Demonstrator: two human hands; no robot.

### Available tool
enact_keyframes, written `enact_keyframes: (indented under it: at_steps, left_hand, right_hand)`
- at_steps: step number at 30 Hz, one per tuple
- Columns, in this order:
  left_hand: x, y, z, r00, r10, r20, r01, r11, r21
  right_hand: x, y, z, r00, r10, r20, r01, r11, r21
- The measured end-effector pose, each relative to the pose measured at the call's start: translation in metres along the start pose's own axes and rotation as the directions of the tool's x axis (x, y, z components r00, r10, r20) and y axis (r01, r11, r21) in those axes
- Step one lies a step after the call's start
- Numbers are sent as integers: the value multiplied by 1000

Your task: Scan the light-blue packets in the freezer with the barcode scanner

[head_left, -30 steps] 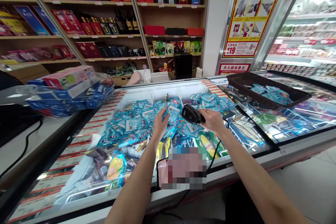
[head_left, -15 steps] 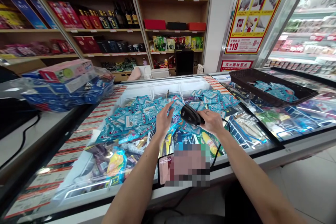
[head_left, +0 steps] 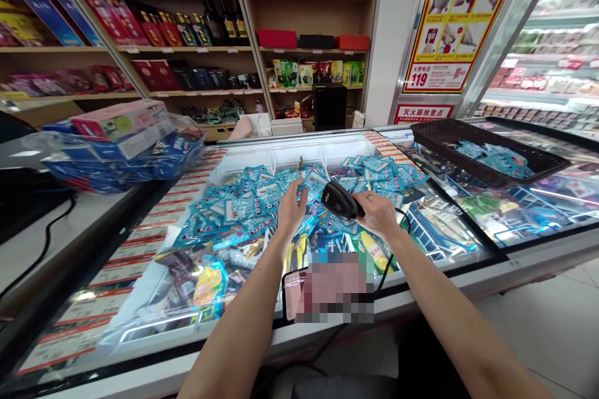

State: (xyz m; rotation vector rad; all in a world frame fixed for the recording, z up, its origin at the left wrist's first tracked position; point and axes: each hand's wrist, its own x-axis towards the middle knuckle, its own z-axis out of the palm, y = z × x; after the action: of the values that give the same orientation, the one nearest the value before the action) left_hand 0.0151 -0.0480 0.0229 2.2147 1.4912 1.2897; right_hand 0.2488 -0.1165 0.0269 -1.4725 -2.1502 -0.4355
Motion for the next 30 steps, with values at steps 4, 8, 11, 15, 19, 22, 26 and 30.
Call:
enact_keyframes:
  at_steps: [4,8,11,15,19,22,26,30]
  left_hand:
    - [-1,1,0,1000,-2,-6,2,1000,2]
    - [-2,1,0,1000,6,-7,-6,1000,-11]
    - [-1,0,0,1000,-2,-6,2,1000,-18]
    - [-1,-1,1,1000,-3,7,3,999,-33]
    - [-1,-1,1,1000,15,-4,-15,999,-37]
    - [-1,0,2,999,38,2,-38,999,-37]
    - [-1,0,2,998,65,10,-65,998,-19]
    - [-1,0,2,997,72,13,-72,997,2]
  right_hand:
    - [0,0,2,1000,-7,-16,7,1000,-1]
    - [-1,1,6,989,-45,-138,46,999,2]
    - [-1,2,8,978,-70,-195,70,998,-9]
    - [-1,1,8,975,-78,-210,76,997,-18]
    - [-1,0,8,972,-70,-225,68,998,-14]
    - [-1,0,8,971,-68,-230,67,998,-12]
    - [-1,-1,9,970,-74,-233,72,997,-15]
    - [-1,0,9,971,-70,-228,69,998,-12]
